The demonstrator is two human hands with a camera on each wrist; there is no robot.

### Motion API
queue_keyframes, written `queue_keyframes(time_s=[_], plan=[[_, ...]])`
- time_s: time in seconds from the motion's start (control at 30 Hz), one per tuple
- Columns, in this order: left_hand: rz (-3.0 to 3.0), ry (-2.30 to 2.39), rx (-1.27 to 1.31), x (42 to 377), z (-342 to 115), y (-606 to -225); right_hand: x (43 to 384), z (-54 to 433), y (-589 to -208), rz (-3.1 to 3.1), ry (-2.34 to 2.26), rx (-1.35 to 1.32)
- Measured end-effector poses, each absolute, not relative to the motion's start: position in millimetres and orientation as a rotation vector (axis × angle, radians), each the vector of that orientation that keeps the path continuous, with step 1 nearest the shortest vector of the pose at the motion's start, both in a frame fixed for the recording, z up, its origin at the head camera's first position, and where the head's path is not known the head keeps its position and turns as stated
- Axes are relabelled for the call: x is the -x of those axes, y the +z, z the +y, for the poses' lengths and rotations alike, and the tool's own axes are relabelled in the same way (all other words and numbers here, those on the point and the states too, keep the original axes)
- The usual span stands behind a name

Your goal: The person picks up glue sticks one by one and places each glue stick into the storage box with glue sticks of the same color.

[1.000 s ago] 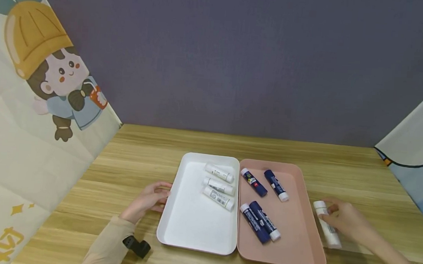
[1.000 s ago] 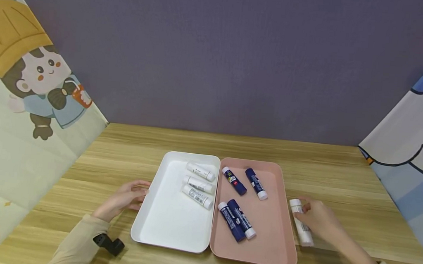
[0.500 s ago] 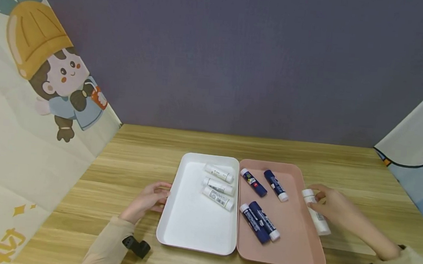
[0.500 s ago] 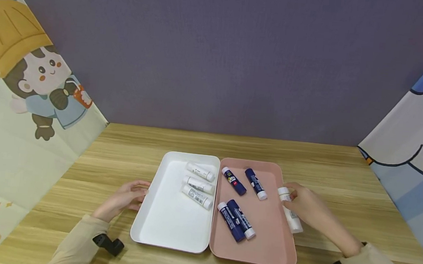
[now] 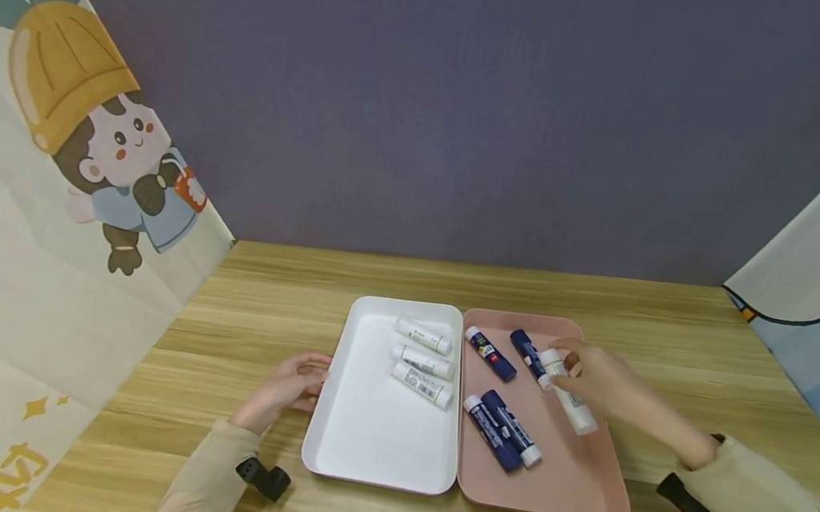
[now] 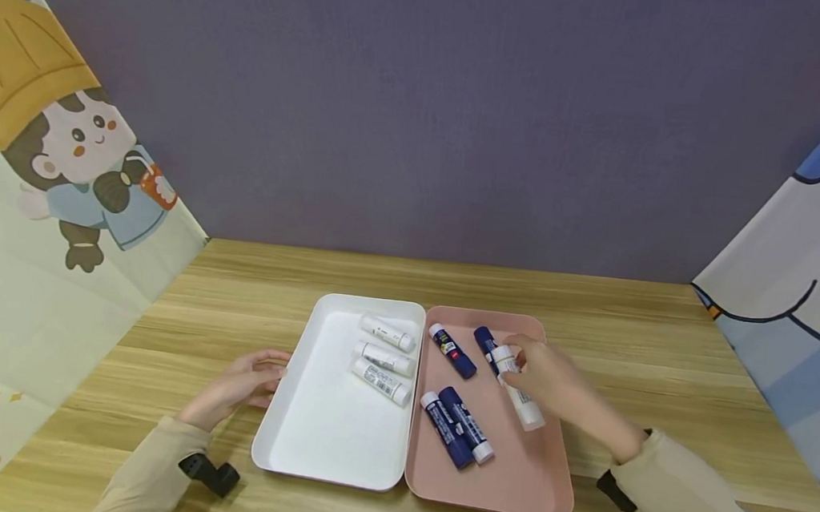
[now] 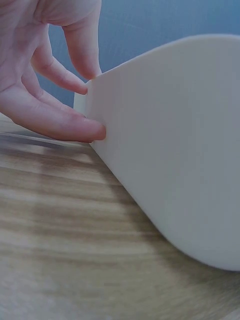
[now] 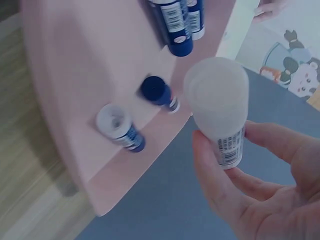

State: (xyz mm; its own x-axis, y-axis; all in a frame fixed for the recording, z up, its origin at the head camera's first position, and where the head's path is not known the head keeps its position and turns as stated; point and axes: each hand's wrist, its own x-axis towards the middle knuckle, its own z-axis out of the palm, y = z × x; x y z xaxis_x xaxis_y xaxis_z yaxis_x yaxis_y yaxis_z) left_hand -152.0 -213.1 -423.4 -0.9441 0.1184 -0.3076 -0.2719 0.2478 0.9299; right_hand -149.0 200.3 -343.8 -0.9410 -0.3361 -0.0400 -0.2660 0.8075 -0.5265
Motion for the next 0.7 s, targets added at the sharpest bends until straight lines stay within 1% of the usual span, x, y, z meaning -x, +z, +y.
queue_keyframes(time_s=[0.2,0.7], plan=[[2.203,1.748,0.119,152.8,-214.2,-424.3,154.3,180.0,-339.9,2.826,-0.819,0.524],[2.182,1.766,0.103,153.8,-214.4,-426.5,164.1,144.6,-346.8,2.919,-0.776,0.682]])
